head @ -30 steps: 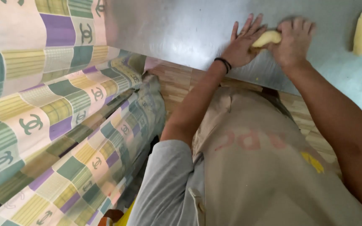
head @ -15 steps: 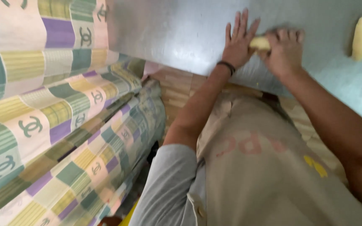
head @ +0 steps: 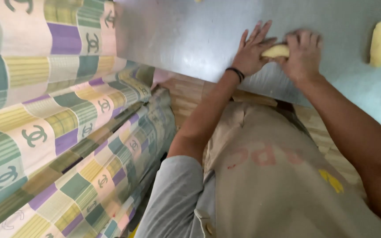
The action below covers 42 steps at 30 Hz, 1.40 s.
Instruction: The person is manually shaping small pieces of dough into long rolls on a metal workbench by rolling them under their palms.
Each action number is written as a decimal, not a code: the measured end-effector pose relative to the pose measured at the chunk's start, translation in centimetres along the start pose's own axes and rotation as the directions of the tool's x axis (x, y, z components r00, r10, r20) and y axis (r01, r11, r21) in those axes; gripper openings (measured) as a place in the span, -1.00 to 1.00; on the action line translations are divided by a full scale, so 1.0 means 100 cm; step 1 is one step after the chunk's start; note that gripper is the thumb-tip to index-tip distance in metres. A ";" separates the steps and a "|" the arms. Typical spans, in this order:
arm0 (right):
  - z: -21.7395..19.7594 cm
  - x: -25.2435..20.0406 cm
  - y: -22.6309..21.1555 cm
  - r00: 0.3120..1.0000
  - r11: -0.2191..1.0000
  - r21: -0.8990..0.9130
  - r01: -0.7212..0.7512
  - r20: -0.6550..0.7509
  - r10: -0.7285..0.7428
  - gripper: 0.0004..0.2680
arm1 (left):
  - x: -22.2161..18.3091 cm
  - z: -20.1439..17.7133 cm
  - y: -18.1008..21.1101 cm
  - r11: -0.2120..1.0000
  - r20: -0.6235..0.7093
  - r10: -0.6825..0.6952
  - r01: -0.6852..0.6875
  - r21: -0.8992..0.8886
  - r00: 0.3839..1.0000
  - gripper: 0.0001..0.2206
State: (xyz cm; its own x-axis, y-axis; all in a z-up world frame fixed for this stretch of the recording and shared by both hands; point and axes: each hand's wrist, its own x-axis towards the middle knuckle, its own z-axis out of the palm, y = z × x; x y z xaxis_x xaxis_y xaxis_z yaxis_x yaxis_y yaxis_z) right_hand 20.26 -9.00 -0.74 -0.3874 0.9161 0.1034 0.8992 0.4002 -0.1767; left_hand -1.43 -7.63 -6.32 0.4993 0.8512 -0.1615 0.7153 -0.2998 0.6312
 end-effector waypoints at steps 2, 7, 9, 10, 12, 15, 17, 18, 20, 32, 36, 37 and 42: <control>-0.009 0.010 0.000 0.999 0.998 -0.019 0.052 -0.010 -0.052 -0.59 | 0.011 0.007 -0.003 0.979 -0.026 -0.034 0.039 0.202 0.999 -0.32; 0.008 -0.005 0.011 1.000 0.997 -0.075 -0.023 -0.005 0.022 -0.57 | -0.001 0.006 0.003 0.981 0.075 0.070 -0.083 0.175 0.995 -0.26; -0.004 0.008 0.001 0.996 1.000 0.018 0.021 0.084 -0.023 -0.48 | 0.008 0.009 -0.005 0.994 -0.034 -0.040 0.044 0.099 0.999 -0.39; -0.005 0.000 -0.001 0.995 0.999 0.027 0.022 0.100 -0.024 -0.48 | 0.001 0.008 0.006 0.994 -0.024 -0.054 0.056 0.091 0.998 -0.39; -0.008 -0.004 0.002 0.996 0.995 -0.074 0.065 0.062 -0.060 -0.68 | 0.004 0.001 0.024 0.949 0.096 -0.120 0.086 0.302 0.988 -0.34; -0.006 0.002 0.006 0.999 0.999 -0.039 0.012 -0.032 -0.013 -0.59 | 0.003 -0.010 0.016 0.995 0.114 0.021 -0.031 0.092 0.993 -0.31; -0.013 0.015 0.002 0.998 0.999 -0.023 0.039 0.045 -0.038 -0.59 | 0.014 -0.009 0.013 0.987 0.038 -0.023 0.016 0.160 0.999 -0.33; -0.018 0.001 -0.010 0.983 0.998 0.018 0.058 0.172 -0.061 -0.58 | -0.003 0.001 0.019 0.976 -0.004 -0.094 0.093 0.196 0.996 -0.34; -0.005 -0.013 0.000 0.993 0.999 -0.020 0.029 0.113 -0.027 -0.54 | -0.010 0.003 0.025 0.978 0.044 -0.068 0.058 0.202 0.997 -0.37; -0.034 0.027 -0.066 0.991 0.944 0.305 -0.125 0.087 0.103 -0.62 | -0.034 -0.037 0.017 0.975 0.148 -0.067 0.033 0.221 0.987 -0.07; -0.050 -0.048 -0.118 0.991 0.913 0.393 -0.110 0.113 0.071 -0.56 | -0.099 -0.068 -0.024 0.973 -0.045 -0.225 0.226 0.033 0.973 -0.33; -0.037 -0.044 -0.112 0.991 0.914 0.390 -0.110 0.108 0.073 -0.56 | -0.111 -0.078 -0.033 0.975 -0.048 -0.220 0.222 0.034 0.974 -0.33; -0.020 0.057 -0.071 0.930 0.941 0.181 -0.285 0.288 0.226 -0.44 | -0.182 -0.093 -0.068 0.944 -0.089 -0.321 0.327 0.053 0.943 -0.34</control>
State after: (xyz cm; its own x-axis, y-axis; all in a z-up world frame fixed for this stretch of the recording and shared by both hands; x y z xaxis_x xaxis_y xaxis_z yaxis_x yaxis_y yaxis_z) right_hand 12.06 -6.65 3.10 -0.2158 0.9499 -0.2259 0.9201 0.1205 -0.3726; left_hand -19.90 -17.12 -0.63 0.1973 0.9373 -0.2873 0.8641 -0.0278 0.5025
